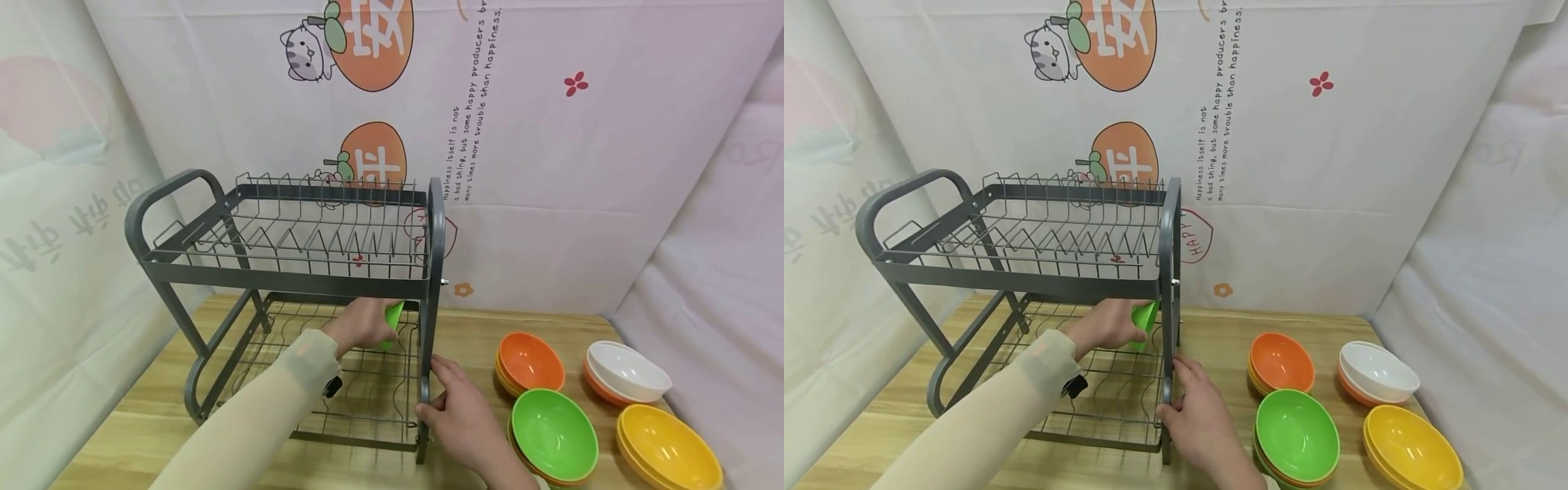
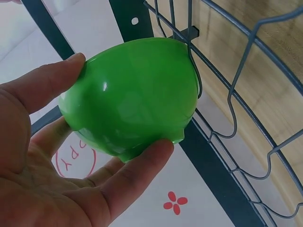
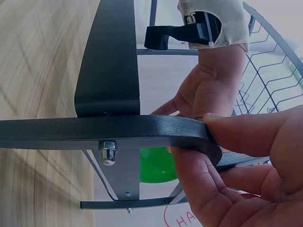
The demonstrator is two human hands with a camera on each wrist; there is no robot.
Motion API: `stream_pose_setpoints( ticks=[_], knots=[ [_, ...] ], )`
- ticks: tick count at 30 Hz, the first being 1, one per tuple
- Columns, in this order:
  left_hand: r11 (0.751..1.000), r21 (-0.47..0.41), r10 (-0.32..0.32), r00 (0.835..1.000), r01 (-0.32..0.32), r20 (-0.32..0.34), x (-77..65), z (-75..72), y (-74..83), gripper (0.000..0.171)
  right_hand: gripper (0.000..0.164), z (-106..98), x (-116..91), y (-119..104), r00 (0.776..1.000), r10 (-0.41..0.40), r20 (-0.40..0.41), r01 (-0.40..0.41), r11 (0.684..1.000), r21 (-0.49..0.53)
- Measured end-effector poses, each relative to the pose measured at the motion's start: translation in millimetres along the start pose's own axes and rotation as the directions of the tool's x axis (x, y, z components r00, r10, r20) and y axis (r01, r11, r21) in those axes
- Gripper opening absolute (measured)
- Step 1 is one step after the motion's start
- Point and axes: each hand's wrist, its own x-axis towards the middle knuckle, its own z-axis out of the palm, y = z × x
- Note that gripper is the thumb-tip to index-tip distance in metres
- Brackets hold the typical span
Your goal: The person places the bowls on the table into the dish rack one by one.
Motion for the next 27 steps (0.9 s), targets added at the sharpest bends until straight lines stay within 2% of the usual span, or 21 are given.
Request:
stream_pose_setpoints(
  ticks=[15,27],
  knots=[
    [0.999,-0.046,-0.015,1.000,0.014,-0.016,-0.2,3.8,4.0,0.078,0.071,-1.3,-0.3,1.5,1.000,-0.003,0.006,0.003,1.000,-0.013],
    [0.996,-0.075,-0.054,0.998,0.051,-0.035,0.0,6.4,1.8,0.078,0.070,-0.5,-0.4,-0.2,1.000,-0.004,0.009,0.004,1.000,-0.006]
  ],
)
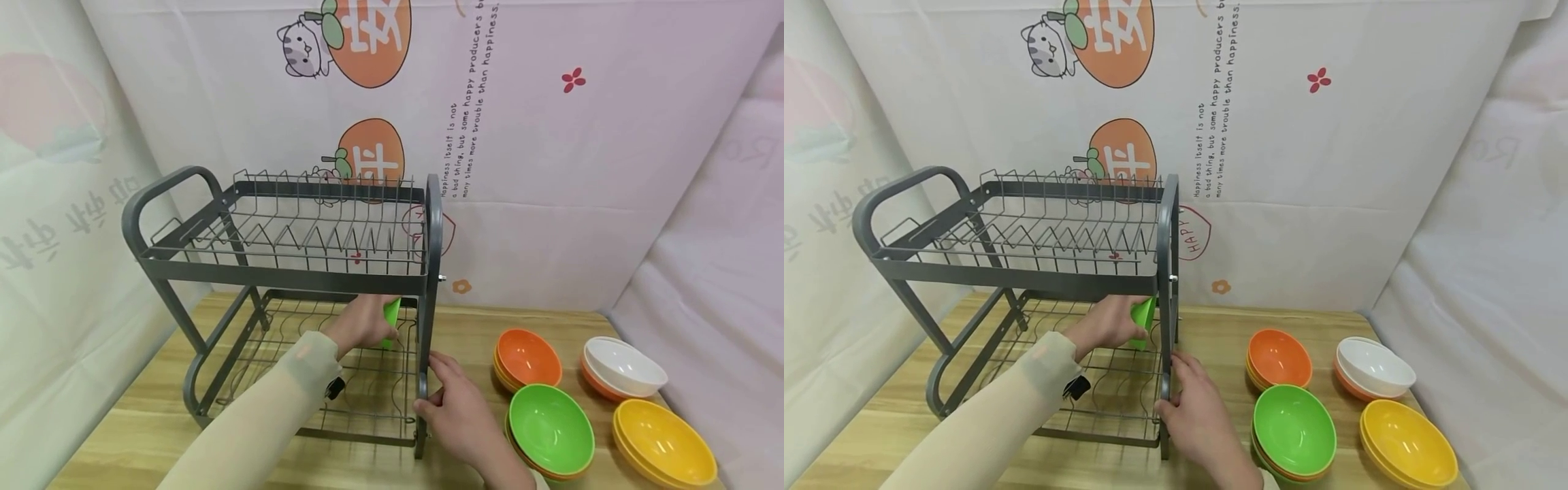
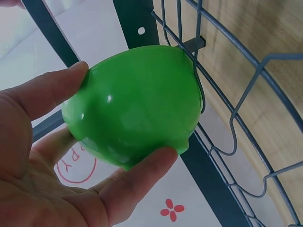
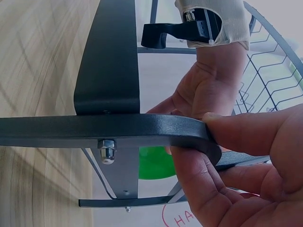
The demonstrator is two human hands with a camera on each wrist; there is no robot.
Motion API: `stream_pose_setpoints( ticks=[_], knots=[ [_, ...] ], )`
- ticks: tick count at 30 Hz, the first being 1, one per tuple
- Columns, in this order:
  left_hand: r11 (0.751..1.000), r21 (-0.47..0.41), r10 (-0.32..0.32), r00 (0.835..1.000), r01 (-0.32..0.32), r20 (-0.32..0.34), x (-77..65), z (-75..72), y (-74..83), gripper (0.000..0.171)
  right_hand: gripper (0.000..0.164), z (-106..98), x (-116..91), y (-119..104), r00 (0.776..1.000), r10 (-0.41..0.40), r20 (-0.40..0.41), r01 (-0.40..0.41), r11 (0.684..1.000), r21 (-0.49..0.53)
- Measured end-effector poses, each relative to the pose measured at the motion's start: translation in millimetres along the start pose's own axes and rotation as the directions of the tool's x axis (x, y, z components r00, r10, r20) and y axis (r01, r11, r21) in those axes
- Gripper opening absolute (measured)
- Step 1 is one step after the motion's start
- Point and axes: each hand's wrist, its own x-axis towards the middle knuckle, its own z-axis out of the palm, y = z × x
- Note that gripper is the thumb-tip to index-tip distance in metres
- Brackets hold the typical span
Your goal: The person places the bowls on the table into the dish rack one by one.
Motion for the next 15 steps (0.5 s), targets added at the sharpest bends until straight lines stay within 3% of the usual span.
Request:
stream_pose_setpoints(
  ticks=[8,15],
  knots=[
    [0.999,-0.046,-0.001,1.000,0.000,-0.007,-0.4,-0.5,-1.6,0.078,0.071,-0.2,0.7,1.4,1.000,-0.003,-0.001,0.003,1.000,0.005],
    [0.985,-0.175,0.007,1.000,-0.007,0.003,0.7,1.3,-7.6,0.071,0.071,0.1,-0.2,0.5,1.000,0.001,0.005,-0.001,1.000,0.009]
  ],
)
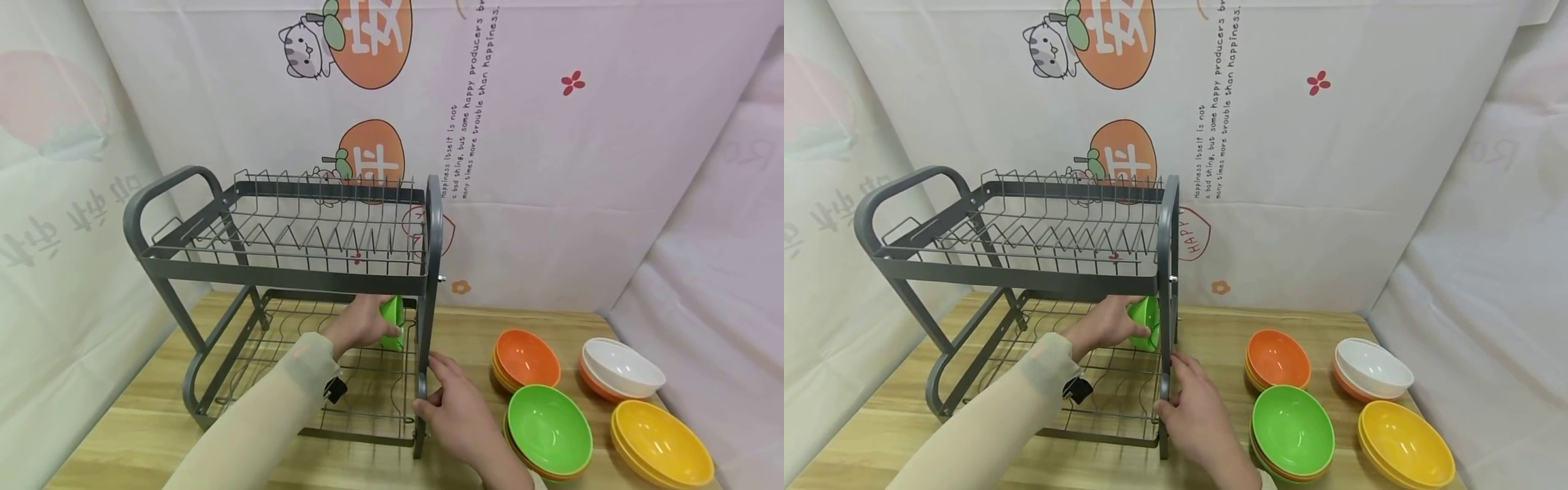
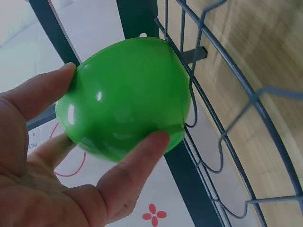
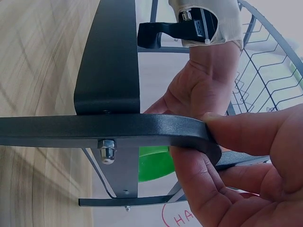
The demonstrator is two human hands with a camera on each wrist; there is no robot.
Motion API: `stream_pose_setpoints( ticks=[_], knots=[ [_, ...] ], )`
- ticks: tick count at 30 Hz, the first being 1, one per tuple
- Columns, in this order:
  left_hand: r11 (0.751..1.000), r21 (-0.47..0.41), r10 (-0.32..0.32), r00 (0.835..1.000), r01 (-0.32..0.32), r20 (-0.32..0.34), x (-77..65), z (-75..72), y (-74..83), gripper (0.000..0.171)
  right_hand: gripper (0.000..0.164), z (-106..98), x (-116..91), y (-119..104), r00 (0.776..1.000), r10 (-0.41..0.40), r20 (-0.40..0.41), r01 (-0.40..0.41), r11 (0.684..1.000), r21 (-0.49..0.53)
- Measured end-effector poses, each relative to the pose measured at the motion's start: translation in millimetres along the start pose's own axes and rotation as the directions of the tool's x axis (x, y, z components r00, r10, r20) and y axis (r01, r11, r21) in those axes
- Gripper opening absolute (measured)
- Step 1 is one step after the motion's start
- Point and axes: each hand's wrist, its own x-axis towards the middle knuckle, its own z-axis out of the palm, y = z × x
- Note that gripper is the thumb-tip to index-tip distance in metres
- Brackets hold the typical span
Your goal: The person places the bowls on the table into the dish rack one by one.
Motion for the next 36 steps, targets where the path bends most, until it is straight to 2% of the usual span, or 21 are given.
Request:
stream_pose_setpoints(
  ticks=[4,9,12,15,19,26,29,32,36],
  knots=[
    [0.997,-0.078,0.003,1.000,-0.003,0.005,-1.3,-0.5,-2.7,0.071,0.071,0.1,-0.5,-0.3,1.000,0.000,0.004,0.000,1.000,0.002],
    [0.973,-0.229,-0.018,1.000,0.022,0.020,-1.4,0.1,-8.6,0.067,0.070,-1.1,-1.1,-1.0,1.000,0.008,-0.002,-0.008,1.000,0.000],
    [0.971,-0.237,-0.019,1.000,0.023,0.020,-1.7,0.6,-8.8,0.062,0.070,-1.6,-0.9,-0.8,1.000,0.008,-0.008,-0.008,1.000,-0.004],
    [0.984,-0.173,-0.025,1.000,0.026,0.010,-3.5,1.3,-6.8,0.062,0.070,-1.7,-0.6,-0.3,1.000,0.003,-0.013,-0.003,1.000,-0.015],
    [0.997,-0.061,-0.045,0.999,0.045,-0.001,-6.0,4.6,-3.4,0.071,0.070,-1.7,-0.8,0.6,1.000,0.001,-0.012,-0.001,1.000,-0.026],
    [0.996,0.066,-0.057,0.998,0.058,-0.023,-7.5,8.2,0.8,0.075,0.070,-2.4,-0.7,0.5,1.000,0.004,-0.013,-0.004,1.000,-0.025],
    [0.986,0.149,-0.065,0.998,0.068,-0.024,-9.5,7.5,-0.3,0.080,0.070,-2.0,-0.3,0.2,1.000,-0.004,-0.012,0.003,1.000,-0.026],
    [0.957,0.283,-0.043,0.998,0.054,-0.046,-14.5,7.4,-0.9,0.087,0.069,-1.3,-0.2,-0.4,1.000,-0.015,-0.012,0.015,0.999,-0.032],
    [0.921,0.388,0.037,0.991,0.015,-0.126,-28.2,8.5,3.8,0.088,0.069,-0.6,-1.0,-0.9,1.000,-0.020,-0.010,0.020,0.999,-0.036]
  ],
)
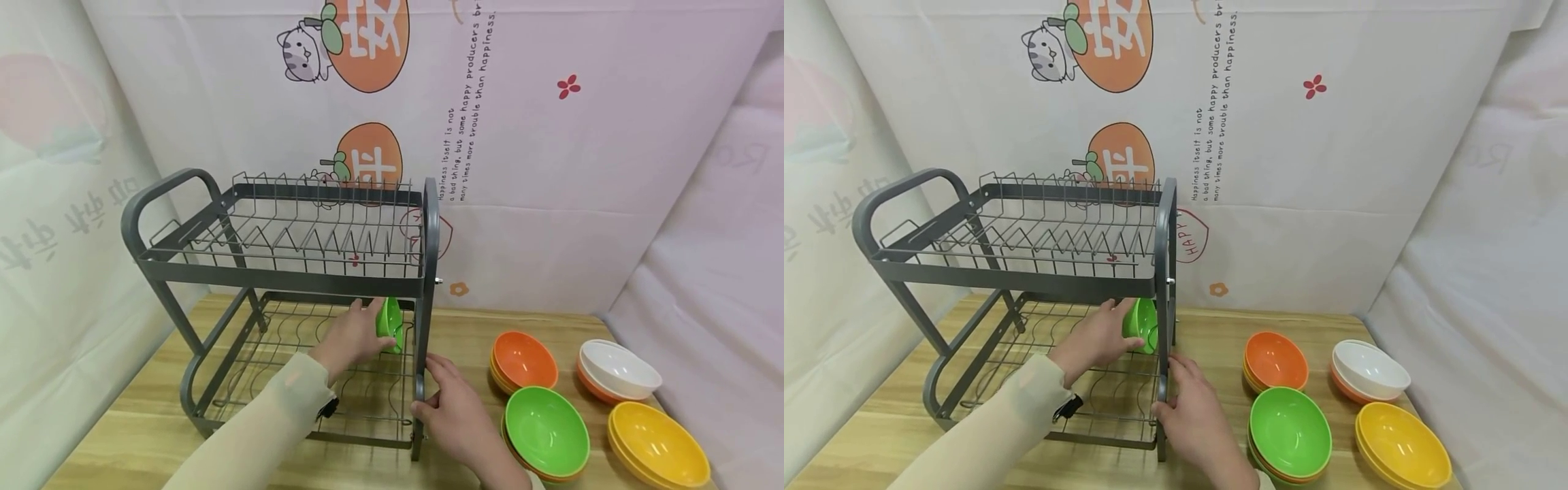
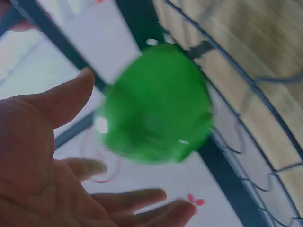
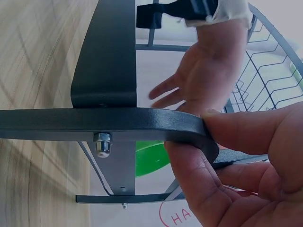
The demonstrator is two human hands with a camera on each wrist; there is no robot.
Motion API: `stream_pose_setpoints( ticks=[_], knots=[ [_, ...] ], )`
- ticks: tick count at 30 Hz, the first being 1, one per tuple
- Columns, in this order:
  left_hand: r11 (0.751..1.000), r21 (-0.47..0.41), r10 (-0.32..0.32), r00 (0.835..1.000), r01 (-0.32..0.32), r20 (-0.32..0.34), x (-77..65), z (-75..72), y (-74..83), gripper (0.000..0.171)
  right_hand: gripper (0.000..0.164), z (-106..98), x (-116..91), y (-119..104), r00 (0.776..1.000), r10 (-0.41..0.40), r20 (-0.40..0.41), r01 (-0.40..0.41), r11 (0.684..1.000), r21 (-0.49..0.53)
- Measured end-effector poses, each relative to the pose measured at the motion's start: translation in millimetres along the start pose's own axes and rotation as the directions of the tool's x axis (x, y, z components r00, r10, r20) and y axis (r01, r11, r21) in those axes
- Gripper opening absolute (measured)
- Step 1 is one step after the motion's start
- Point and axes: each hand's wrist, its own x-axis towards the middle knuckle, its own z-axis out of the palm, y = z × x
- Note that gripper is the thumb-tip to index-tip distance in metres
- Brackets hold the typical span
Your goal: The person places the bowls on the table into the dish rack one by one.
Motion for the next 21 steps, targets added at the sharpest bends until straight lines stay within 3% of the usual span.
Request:
stream_pose_setpoints(
  ticks=[2,5,8,11,16,19,21],
  knots=[
    [1.000,-0.022,0.019,0.998,-0.020,-0.052,-10.6,-3.6,4.3,0.087,0.069,0.3,-0.5,0.3,1.000,0.002,0.000,-0.002,1.000,0.004],
    [0.986,-0.159,0.033,0.997,-0.045,-0.075,-30.0,-10.6,10.9,0.090,0.069,0.5,-0.8,1.3,1.000,0.005,0.000,-0.005,1.000,0.013],
    [0.934,-0.352,0.060,0.998,-0.066,-0.028,-47.9,-14.8,15.9,0.099,0.070,0.2,-0.9,2.6,1.000,0.015,0.002,-0.015,0.999,0.032],
    [0.872,-0.481,0.130,0.990,-0.092,0.046,-61.7,-13.2,18.7,0.107,0.070,-2.1,-1.6,3.9,1.000,0.020,0.016,-0.021,0.998,0.058],
    [0.799,-0.594,0.229,0.961,-0.094,0.157,-78.1,-1.9,21.0,0.113,0.064,-16.7,-8.3,3.6,0.995,0.033,0.092,-0.041,0.995,0.091],
    [0.765,-0.640,0.245,0.952,-0.073,0.184,-82.8,5.6,21.5,0.114,0.060,-30.7,-14.4,-0.4,0.992,0.077,0.098,-0.085,0.994,0.075],
    [0.755,-0.652,0.245,0.952,-0.066,0.187,-84.4,10.0,21.5,0.115,0.060,-40.6,-18.1,-3.3,0.991,0.111,0.079,-0.116,0.991,0.067]
  ],
)
